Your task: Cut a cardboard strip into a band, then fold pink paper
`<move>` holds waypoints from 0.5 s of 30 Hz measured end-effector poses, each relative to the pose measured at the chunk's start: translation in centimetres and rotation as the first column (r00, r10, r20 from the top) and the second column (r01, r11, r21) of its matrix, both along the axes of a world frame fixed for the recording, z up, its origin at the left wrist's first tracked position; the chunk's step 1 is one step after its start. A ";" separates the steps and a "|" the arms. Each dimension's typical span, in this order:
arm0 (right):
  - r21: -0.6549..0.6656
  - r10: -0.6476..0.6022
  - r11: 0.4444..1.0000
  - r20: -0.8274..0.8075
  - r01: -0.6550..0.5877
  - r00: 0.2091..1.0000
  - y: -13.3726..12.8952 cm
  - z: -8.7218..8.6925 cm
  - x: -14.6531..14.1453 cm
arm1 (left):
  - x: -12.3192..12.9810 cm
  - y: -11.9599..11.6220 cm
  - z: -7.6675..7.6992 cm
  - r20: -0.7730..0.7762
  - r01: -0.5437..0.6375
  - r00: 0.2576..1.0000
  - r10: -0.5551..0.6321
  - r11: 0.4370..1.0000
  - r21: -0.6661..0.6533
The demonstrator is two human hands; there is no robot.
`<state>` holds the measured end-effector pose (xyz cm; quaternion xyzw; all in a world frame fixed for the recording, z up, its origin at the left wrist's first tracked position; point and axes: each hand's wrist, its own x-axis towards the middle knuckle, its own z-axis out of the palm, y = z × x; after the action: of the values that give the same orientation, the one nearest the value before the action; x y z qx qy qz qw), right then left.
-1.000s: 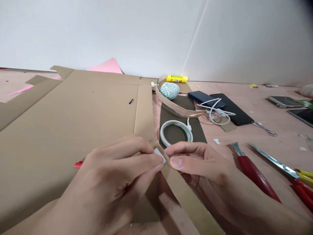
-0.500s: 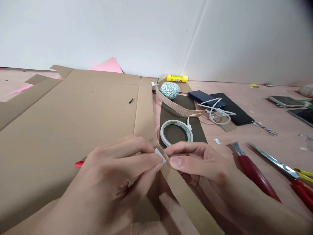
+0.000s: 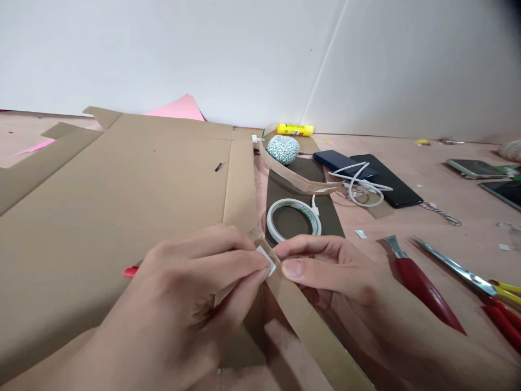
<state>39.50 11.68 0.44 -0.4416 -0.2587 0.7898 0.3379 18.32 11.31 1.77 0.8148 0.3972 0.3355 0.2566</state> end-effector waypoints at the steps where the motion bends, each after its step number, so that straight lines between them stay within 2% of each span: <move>1: 0.000 0.002 1.000 -0.008 -0.002 1.000 0.0 0.0 0.0 | -0.1 0.0 0.1 -0.008 0.001 1.000 -0.001 1.000 0.014; 10: -0.010 -0.008 1.000 -0.004 0.008 1.000 0.5 0.6 0.0 | -1.0 0.5 0.3 -0.080 0.137 0.989 -0.125 0.974 0.182; 13: 0.006 0.017 1.000 0.033 -0.018 0.999 0.4 0.7 0.0 | -1.3 0.6 -0.1 -0.138 0.154 0.983 -0.121 0.954 0.258; 15: -0.008 0.031 1.000 0.045 -0.030 0.998 0.3 0.6 0.0 | -1.3 0.4 -0.4 -0.172 0.163 0.978 -0.121 0.952 0.260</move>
<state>39.46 11.94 1.05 -0.4567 -0.2703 0.7855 0.3183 17.04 11.68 1.34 0.8923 0.3061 0.3037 0.1338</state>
